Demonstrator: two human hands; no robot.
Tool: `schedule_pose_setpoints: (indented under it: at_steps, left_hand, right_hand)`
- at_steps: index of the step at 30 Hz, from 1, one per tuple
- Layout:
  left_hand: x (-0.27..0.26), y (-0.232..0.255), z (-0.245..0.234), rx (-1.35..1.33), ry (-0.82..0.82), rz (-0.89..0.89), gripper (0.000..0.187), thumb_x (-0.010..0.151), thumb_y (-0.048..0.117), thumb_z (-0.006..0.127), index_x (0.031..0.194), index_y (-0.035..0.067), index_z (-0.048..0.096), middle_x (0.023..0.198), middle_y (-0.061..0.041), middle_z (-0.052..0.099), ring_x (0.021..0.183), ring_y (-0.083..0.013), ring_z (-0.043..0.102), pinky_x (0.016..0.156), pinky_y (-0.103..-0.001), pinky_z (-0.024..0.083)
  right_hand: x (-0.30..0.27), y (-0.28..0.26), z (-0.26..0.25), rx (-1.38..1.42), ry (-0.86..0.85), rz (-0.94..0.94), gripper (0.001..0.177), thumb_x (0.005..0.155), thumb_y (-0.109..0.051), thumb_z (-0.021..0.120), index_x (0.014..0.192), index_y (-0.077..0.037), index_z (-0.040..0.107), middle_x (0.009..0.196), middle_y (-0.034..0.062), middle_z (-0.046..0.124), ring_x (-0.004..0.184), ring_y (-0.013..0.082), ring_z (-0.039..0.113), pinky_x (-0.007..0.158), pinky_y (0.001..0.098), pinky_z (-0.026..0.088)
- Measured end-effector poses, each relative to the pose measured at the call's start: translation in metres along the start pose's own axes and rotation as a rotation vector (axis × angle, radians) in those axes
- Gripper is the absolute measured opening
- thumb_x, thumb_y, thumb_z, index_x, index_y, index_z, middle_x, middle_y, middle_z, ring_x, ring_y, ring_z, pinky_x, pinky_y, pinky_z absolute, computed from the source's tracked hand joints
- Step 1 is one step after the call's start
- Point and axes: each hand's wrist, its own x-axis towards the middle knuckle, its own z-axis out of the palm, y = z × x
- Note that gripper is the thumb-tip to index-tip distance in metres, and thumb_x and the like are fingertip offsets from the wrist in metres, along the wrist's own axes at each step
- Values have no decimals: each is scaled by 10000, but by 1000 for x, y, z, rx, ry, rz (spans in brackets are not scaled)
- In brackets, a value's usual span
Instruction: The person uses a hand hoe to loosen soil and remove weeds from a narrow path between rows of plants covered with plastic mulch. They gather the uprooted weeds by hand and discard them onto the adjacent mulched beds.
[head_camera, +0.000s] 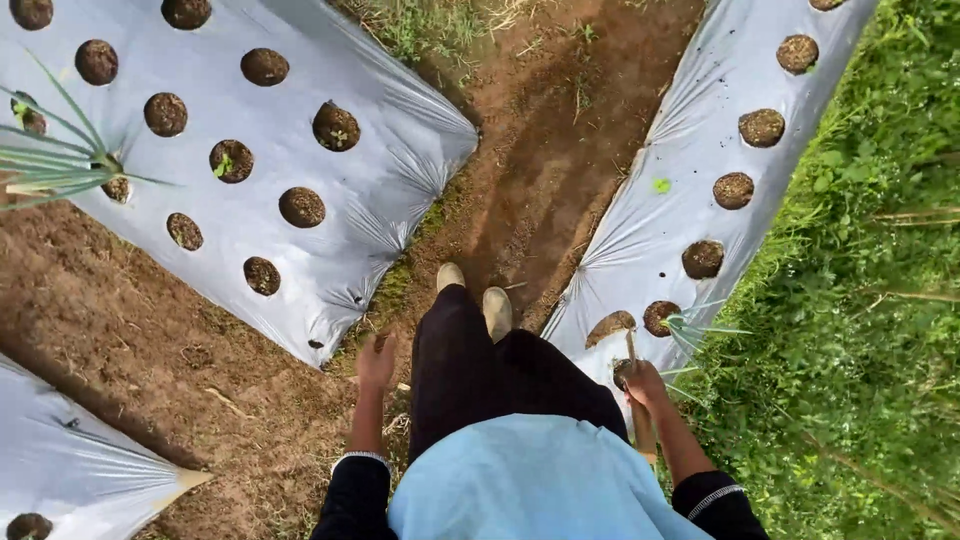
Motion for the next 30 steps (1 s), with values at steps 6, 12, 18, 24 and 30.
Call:
schedule_pose_setpoints:
  at_steps: [6, 12, 18, 24, 30]
  left_hand:
    - [110, 59, 15, 195, -110, 40, 614, 946, 492, 645, 1384, 65, 595, 1268, -242, 636, 1204, -453, 597, 983, -627, 514]
    - [215, 194, 36, 311, -209, 134, 585, 944, 497, 640, 1326, 54, 650, 1241, -234, 669, 1197, -444, 609, 989, -585, 498]
    - [272, 365, 95, 516, -301, 216, 494, 879, 398, 671, 1273, 101, 660, 1194, -171, 708, 1158, -392, 648, 979, -524, 521]
    - [301, 503, 210, 560, -482, 412, 488, 957, 353, 686, 1311, 28, 602, 1183, -217, 666, 1174, -422, 627, 927, -553, 552]
    - [280, 597, 333, 697, -602, 436, 467, 975, 245, 656, 1307, -72, 568, 1212, -309, 605, 1188, -501, 600, 988, -623, 541]
  right_hand:
    - [-22, -71, 10, 339, 159, 28, 364, 927, -108, 597, 1219, 97, 528, 716, 224, 607, 419, 284, 611, 360, 428, 563]
    - [15, -103, 20, 499, 244, 180, 381, 929, -120, 614, 1228, 112, 559, 727, 211, 606, 477, 281, 625, 407, 412, 585]
    - [72, -85, 30, 448, 278, 272, 548, 907, -331, 690, 1288, 48, 579, 877, 271, 698, 751, 373, 729, 629, 529, 611]
    - [58, -173, -25, 471, 295, 318, 477, 907, -270, 666, 1260, 45, 603, 843, 255, 696, 805, 371, 699, 679, 482, 549]
    - [135, -233, -138, 76, 176, 317, 511, 943, -231, 593, 1363, 52, 520, 1090, 330, 704, 1045, 472, 707, 836, 578, 582]
